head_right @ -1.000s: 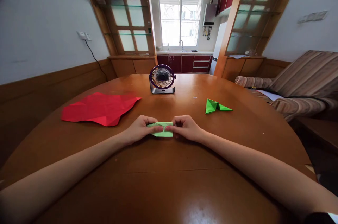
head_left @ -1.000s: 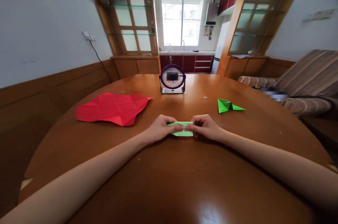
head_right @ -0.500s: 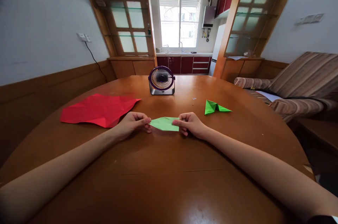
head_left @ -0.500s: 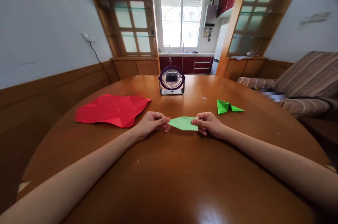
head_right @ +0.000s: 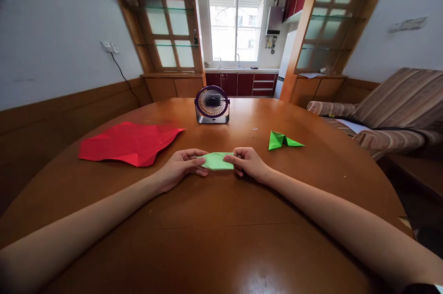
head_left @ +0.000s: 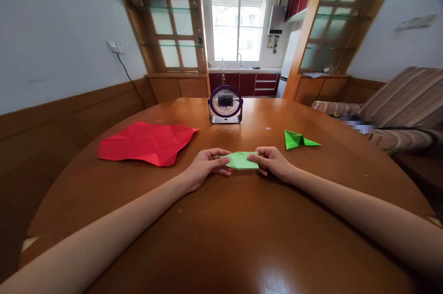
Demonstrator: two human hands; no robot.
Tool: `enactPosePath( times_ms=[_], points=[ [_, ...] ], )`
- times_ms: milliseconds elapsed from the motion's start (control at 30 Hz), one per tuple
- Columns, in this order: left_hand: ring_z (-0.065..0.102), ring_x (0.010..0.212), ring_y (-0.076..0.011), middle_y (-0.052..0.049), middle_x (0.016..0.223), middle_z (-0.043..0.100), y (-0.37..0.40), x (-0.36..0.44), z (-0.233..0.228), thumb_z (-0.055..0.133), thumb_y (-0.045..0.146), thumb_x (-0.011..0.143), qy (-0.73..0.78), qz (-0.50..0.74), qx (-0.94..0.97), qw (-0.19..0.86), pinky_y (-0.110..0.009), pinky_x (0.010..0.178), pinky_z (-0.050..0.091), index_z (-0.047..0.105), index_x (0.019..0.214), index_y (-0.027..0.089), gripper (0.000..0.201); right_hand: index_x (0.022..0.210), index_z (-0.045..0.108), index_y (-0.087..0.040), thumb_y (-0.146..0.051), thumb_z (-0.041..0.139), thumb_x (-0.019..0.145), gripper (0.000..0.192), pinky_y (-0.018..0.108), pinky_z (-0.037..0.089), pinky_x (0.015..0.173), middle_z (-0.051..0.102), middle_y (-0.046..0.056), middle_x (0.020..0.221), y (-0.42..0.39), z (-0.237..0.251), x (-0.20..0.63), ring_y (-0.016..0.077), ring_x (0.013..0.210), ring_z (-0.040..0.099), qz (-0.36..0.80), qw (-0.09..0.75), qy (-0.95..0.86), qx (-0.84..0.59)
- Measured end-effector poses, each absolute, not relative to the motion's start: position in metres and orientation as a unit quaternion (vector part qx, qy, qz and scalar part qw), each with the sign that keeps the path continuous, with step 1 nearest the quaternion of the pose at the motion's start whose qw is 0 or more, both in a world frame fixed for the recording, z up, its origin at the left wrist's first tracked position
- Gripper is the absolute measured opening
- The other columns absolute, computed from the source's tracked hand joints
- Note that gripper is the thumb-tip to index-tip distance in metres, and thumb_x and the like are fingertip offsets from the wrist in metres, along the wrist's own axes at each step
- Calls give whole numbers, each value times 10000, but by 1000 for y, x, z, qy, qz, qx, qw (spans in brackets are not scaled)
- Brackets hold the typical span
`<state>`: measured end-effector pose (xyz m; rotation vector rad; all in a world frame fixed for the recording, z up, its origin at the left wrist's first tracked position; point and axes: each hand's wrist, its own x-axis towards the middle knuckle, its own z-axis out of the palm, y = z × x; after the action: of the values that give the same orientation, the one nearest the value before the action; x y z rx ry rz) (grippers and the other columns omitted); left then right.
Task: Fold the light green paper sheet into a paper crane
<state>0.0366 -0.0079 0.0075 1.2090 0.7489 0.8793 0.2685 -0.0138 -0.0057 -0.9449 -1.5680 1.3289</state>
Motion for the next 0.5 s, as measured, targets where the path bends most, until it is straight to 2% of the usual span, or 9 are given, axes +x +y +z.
enactPosePath(
  times_ms=[167,267,333,400,500],
  points=[
    [681,629,-144,-87,803,715,-5,35,4,748,140,705,341,444,501,660,-255,632,598,666,962,71,278,633,516,-159,-607,529,836,492,210,346,404,560,-16,499,-11,-6,269,78,372,488,556,429,-612,-363],
    [682,639,-148,-92,807,711,-2,35,3,731,133,719,347,455,497,653,-269,638,604,671,963,67,260,826,567,-161,-590,497,863,436,219,351,408,551,-30,544,-12,-6,270,85,392,472,550,457,-608,-345],
    [686,645,-151,-101,820,711,-2,36,2,720,135,733,354,459,496,646,-266,640,604,667,978,63,261,966,562,-185,-520,560,855,353,211,363,433,540,-42,614,-14,-7,270,84,454,473,488,503,-618,-356],
    [689,657,-149,-104,857,710,-3,36,3,711,134,745,352,467,497,641,-261,642,603,654,1029,72,296,994,558,-205,-450,626,830,302,216,425,520,559,-18,740,-16,-6,270,100,602,529,388,540,-648,-371],
    [691,670,-150,-87,870,706,-4,36,4,698,140,760,337,475,502,640,-269,644,604,628,1115,107,363,1009,571,-221,-404,678,794,301,274,510,690,583,52,995,-20,-5,268,166,885,576,275,521,-719,-369]
  ],
)
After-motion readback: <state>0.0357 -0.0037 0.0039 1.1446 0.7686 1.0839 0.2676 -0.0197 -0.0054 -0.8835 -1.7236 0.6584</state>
